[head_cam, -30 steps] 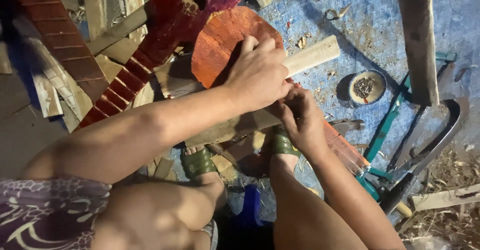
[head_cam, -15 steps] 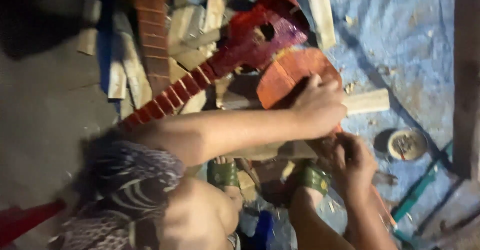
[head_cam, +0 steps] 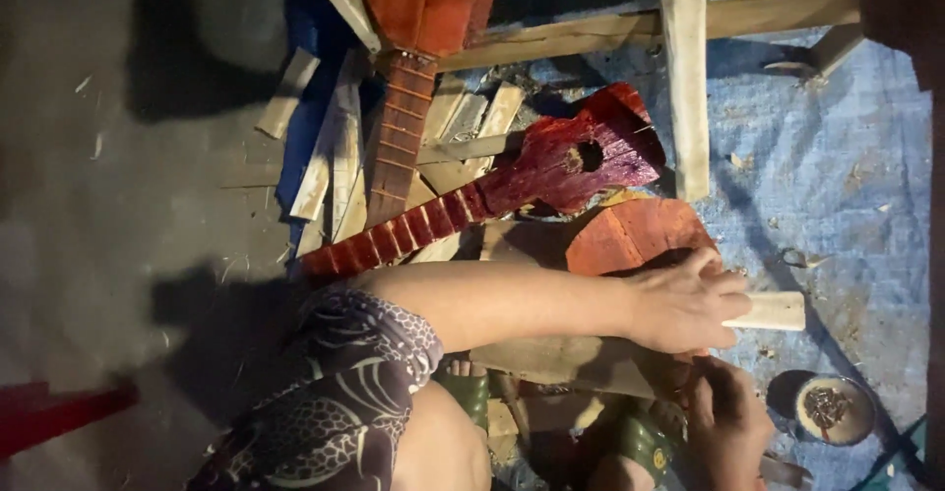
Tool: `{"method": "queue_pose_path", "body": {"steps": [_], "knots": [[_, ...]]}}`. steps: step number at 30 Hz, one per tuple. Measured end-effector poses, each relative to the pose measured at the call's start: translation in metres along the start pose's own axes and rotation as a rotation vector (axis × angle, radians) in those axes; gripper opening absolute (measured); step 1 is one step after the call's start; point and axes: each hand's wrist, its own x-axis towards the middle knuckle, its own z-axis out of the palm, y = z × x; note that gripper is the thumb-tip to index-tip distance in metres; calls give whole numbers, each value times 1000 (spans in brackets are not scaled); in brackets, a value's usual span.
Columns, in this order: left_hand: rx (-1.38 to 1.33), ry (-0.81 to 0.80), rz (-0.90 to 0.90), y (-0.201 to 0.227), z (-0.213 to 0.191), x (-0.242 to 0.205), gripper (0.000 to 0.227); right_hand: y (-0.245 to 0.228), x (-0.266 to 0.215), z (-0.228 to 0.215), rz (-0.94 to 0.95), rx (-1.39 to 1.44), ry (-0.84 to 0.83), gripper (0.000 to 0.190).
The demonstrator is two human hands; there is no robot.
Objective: The person is carefully threading and winding strings onto a handmade wooden stringed instrument in a workshop environment.
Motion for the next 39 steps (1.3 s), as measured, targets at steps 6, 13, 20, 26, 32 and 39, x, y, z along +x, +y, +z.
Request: {"method": "queue_pose_path", "body": {"steps": [6,13,20,26,32,39], "knots": [[-340,-232,-333,8,-32,-5,34,-15,12,-10,159,91,-174,23],[3,-118,-52,-2,-13,3,11,-28,8,-8,174,244,-37,15],[-99,-105,-129,-5,-11,7,12,-33,12,-13,245,187,-69,17],[220,257,49,-36,49,10,12,-45,24,-21,205,197,-189,18],[235,367,105,-32,32,-3,23,-41,17,-14,303,309,-118,17],[72,312,-3,-18,13,-6,22,-63,19,-18,204,327,-76,12]]}}
